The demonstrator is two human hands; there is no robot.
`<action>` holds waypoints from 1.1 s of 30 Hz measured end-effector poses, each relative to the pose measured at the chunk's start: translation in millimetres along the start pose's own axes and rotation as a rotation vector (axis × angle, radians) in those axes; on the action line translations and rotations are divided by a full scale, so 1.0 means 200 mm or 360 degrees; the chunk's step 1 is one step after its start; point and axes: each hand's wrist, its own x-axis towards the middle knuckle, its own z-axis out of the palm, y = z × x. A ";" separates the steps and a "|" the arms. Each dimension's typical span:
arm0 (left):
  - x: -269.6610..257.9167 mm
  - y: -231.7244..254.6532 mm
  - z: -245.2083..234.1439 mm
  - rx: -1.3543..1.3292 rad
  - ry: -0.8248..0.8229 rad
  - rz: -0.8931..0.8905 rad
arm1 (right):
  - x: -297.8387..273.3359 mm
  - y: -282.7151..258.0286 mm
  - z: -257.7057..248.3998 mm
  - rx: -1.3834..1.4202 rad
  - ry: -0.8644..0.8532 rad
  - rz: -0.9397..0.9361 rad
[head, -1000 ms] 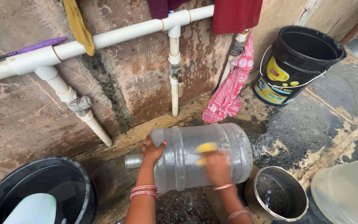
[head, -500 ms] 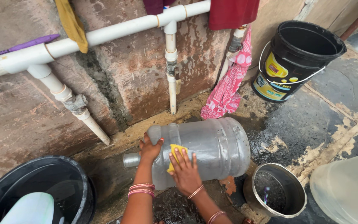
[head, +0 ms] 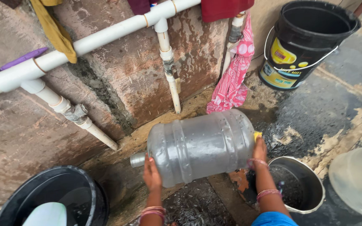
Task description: The person cleans a large plastic water jug using a yellow sponge, then shakes the jug to rinse it.
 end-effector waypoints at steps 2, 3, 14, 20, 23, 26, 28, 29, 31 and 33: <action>0.00 -0.01 0.02 -0.0011 0.0100 0.0274 | 0.05 -0.02 0.01 0.0053 -0.0065 0.0003; 0.01 -0.01 0.05 -0.0040 0.0197 0.0542 | 0.06 -0.05 0.01 -0.0267 -0.0063 -0.0036; 0.27 0.12 0.21 0.0713 0.0150 0.0685 | -0.41 -0.57 0.24 -0.1173 0.0194 -0.1258; 0.20 0.19 0.19 0.0685 0.0140 0.0580 | -1.32 -0.63 0.65 -0.1129 -0.0932 -0.1665; 0.24 0.15 0.18 0.0684 0.0134 0.0633 | -1.25 -0.57 0.58 -0.1198 -0.0922 -0.1893; 0.23 0.18 0.18 0.0691 0.0102 0.0627 | -0.94 -0.52 0.35 -0.1286 -0.0430 -0.1518; 0.20 0.21 0.18 0.0695 0.0054 0.0522 | -0.75 -0.52 0.16 -0.1368 -0.0037 -0.1307; 0.18 0.23 0.19 0.0709 0.0055 0.0467 | -0.69 -0.52 0.10 -0.1437 0.0078 -0.1206; 0.16 0.25 0.19 0.0721 0.0051 0.0412 | -0.67 -0.51 0.08 -0.1468 0.0138 -0.1280; 0.16 0.26 0.19 0.0703 0.0073 0.0493 | -0.74 -0.49 0.12 -0.1352 0.0236 -0.1313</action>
